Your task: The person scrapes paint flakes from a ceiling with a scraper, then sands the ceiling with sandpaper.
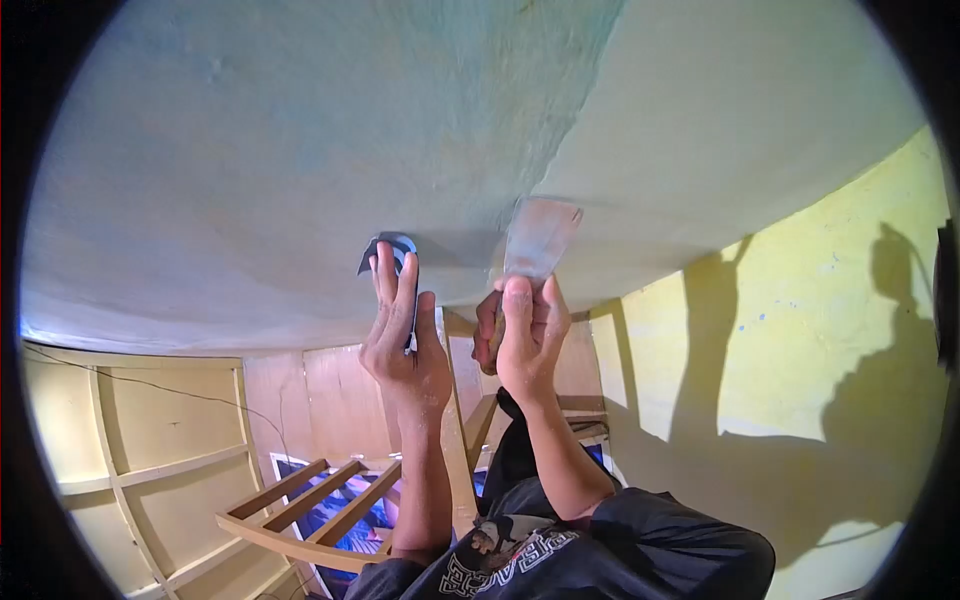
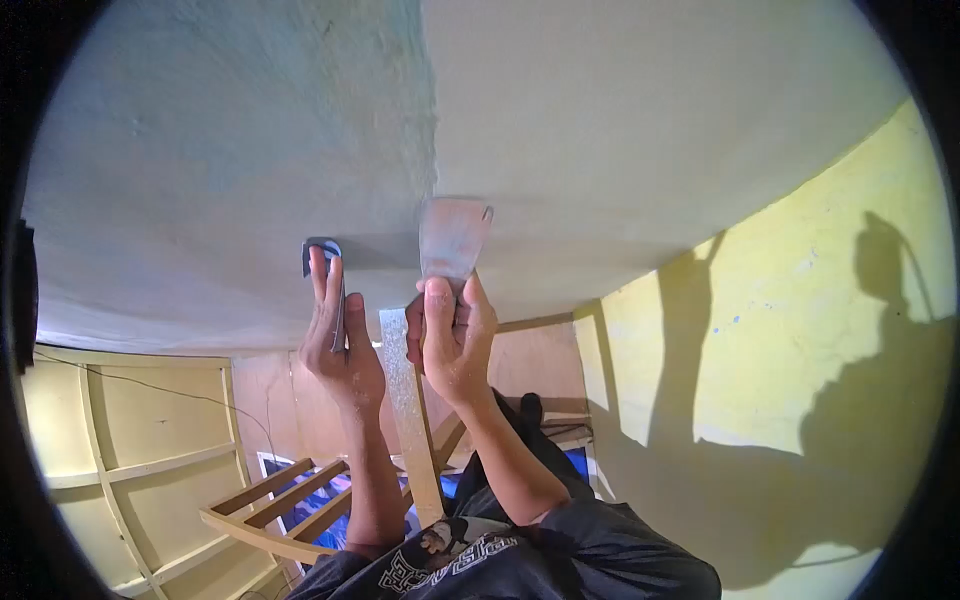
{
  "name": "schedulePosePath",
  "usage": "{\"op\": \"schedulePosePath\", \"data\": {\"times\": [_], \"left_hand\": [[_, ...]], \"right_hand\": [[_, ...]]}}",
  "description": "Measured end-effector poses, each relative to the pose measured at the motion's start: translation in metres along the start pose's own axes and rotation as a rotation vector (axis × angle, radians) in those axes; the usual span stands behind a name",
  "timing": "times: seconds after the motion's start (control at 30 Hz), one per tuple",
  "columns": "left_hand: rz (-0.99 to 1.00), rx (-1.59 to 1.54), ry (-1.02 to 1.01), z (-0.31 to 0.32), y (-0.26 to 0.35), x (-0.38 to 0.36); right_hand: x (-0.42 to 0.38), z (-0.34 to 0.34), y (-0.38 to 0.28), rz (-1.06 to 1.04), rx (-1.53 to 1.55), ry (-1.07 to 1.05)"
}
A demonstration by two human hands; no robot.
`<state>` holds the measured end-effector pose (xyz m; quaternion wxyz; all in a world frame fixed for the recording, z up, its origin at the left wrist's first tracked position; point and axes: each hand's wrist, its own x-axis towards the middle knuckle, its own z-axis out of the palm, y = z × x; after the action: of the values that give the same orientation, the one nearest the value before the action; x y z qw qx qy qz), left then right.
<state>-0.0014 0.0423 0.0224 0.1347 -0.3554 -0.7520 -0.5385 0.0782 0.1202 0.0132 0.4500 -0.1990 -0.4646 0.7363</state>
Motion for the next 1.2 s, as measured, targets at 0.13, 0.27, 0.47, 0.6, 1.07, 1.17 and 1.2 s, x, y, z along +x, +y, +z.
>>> {"op": "schedulePosePath", "data": {"times": [0.13,0.27,0.47,0.6,1.07,1.17,1.2], "left_hand": [[-0.039,0.006,-0.019,-0.001,0.002,-0.001],[-0.046,-0.017,-0.037,0.003,0.002,0.001],[-0.073,-0.029,-0.053,0.001,0.002,0.000],[-0.072,-0.027,-0.063,-0.001,0.004,-0.003],[-0.110,-0.046,-0.069,-0.003,0.009,-0.001],[-0.093,-0.046,-0.057,-0.005,0.016,-0.003],[-0.044,-0.020,-0.032,-0.006,0.022,-0.004]], "right_hand": [[0.000,0.005,-0.011,0.038,0.058,0.026],[0.003,-0.002,-0.006,0.022,0.028,0.012],[0.001,-0.003,-0.008,0.003,0.049,-0.026],[0.001,-0.001,-0.011,-0.008,0.020,-0.022],[-0.001,-0.006,-0.014,0.048,-0.049,-0.048],[-0.005,-0.036,-0.005,0.039,-0.108,-0.077],[-0.010,-0.044,-0.007,0.075,-0.103,-0.048]]}}
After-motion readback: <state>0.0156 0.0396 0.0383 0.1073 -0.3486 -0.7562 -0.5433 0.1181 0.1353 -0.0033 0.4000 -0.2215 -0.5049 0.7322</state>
